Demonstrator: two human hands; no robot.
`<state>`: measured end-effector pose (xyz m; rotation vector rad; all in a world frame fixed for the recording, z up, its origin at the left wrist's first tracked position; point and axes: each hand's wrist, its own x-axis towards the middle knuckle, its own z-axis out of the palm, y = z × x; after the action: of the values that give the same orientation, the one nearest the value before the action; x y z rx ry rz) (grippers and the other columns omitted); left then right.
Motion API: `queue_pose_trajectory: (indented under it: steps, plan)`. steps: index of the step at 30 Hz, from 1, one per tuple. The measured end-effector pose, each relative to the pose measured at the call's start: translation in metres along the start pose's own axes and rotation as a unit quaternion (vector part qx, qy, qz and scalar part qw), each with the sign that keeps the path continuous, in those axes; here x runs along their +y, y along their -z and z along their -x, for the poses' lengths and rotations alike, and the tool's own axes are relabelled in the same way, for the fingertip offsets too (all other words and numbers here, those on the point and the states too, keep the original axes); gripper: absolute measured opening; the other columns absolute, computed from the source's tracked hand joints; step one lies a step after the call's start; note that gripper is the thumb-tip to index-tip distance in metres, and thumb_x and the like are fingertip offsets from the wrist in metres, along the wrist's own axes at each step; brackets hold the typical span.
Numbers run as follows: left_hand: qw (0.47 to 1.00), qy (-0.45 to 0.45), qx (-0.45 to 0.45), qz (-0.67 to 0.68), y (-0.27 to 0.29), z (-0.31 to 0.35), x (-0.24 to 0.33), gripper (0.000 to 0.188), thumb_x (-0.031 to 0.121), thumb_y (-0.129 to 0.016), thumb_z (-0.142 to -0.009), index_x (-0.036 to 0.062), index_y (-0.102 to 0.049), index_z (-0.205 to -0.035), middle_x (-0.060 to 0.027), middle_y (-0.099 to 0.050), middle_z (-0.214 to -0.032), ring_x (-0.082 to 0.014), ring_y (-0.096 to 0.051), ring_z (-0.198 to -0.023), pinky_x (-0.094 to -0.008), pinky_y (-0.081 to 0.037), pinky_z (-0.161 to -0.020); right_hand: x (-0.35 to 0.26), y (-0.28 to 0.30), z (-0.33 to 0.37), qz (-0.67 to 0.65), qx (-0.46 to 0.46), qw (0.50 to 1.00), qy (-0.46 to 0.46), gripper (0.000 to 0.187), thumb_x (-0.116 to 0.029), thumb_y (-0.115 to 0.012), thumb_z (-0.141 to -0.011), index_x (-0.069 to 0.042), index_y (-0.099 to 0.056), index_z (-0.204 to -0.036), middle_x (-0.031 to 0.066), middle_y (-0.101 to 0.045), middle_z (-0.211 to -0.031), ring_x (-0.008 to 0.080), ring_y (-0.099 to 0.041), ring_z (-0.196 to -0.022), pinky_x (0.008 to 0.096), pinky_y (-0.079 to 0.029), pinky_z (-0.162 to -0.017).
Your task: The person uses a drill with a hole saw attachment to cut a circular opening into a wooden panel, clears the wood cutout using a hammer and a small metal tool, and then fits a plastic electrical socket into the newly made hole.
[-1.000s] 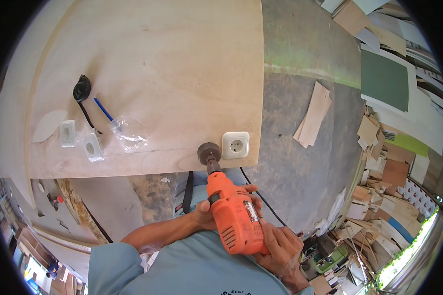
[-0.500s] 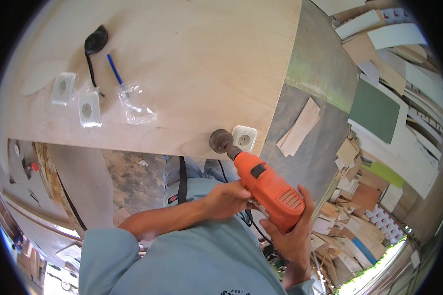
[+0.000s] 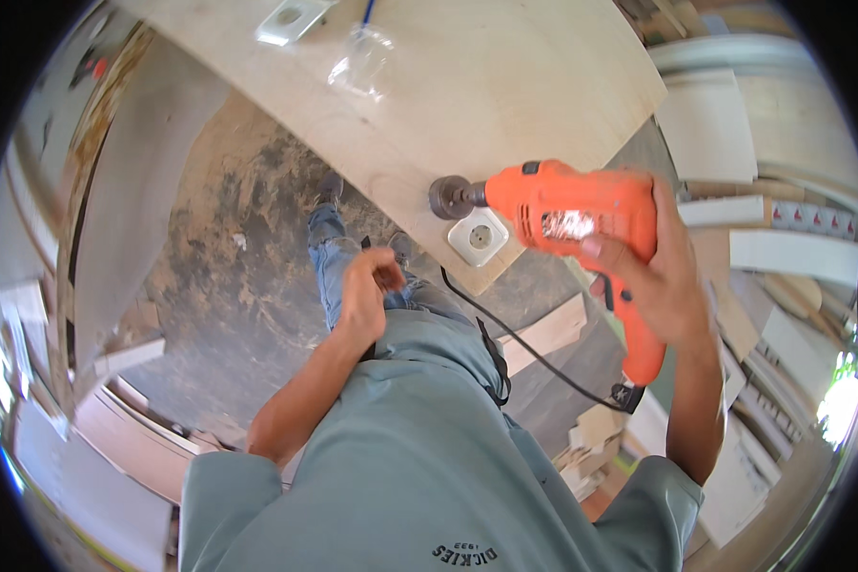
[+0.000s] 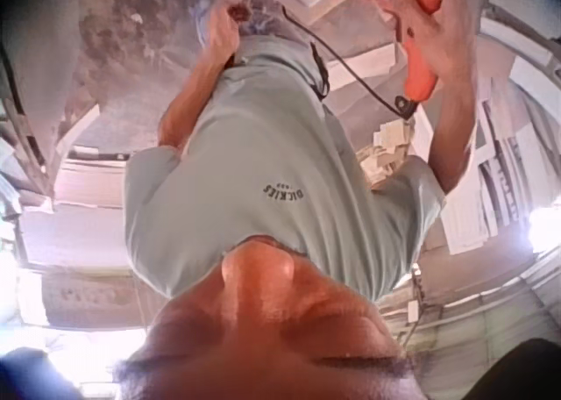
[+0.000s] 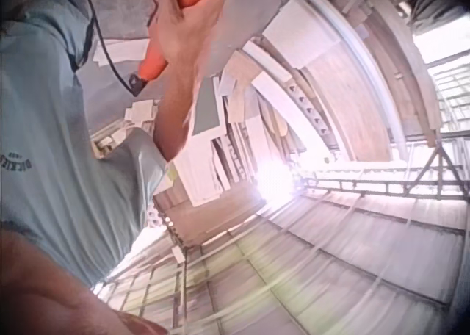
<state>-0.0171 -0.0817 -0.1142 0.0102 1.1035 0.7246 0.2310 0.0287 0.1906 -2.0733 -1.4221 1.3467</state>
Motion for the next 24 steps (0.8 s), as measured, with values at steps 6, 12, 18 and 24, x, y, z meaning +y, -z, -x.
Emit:
queue_pose_trajectory:
  steps: [6,12,18,24]
  plan:
    - [0.991,-0.088,0.088,0.038,-0.051,-0.006,-0.026,0.095,0.027,-0.085,-0.075,-0.0022,-0.031,-0.146,-0.0155,-0.055,-0.132,-0.0251,-0.058,-0.113,-0.0393,-0.046,-0.094,0.008,0.005,-0.003,-0.004,-0.036,0.999,0.033,0.049,-0.016,-0.074,-0.091,-0.004,-0.048,-0.131,0.0105,-0.065,-0.103,0.0169,-0.067,-0.071,0.0301,-0.056,-0.054]
    - [0.980,-0.164,-0.017,0.108,-0.079,-0.019,-0.054,0.103,0.016,-0.096,-0.060,-0.0011,-0.035,-0.141,-0.0181,-0.061,-0.126,-0.0298,-0.062,-0.115,-0.0440,-0.051,-0.099,0.019,0.001,-0.001,0.062,-0.016,0.996,0.055,0.049,-0.022,-0.070,-0.093,-0.005,-0.047,-0.132,0.0148,-0.067,-0.100,0.0175,-0.065,-0.058,0.0291,-0.056,-0.048]
    - [0.964,-0.254,0.056,0.054,-0.081,-0.053,-0.085,0.083,0.011,-0.095,-0.058,-0.0014,-0.049,-0.126,-0.0171,-0.066,-0.118,-0.0295,-0.066,-0.109,-0.0399,-0.053,-0.096,0.026,0.006,-0.006,0.059,-0.047,0.995,0.063,0.053,-0.030,-0.071,-0.092,-0.005,-0.047,-0.131,0.0163,-0.066,-0.094,0.0179,-0.065,-0.055,0.0272,-0.055,-0.046]
    - [0.973,-0.225,0.048,-0.009,-0.076,-0.040,-0.072,0.078,0.009,-0.093,-0.061,-0.0002,-0.051,-0.126,-0.0160,-0.067,-0.117,-0.0279,-0.065,-0.108,-0.0396,-0.052,-0.095,0.027,0.002,-0.008,0.050,-0.058,0.995,0.071,0.056,-0.034,-0.073,-0.091,-0.004,-0.047,-0.130,0.0155,-0.065,-0.094,0.0182,-0.065,-0.054,0.0264,-0.056,-0.045]
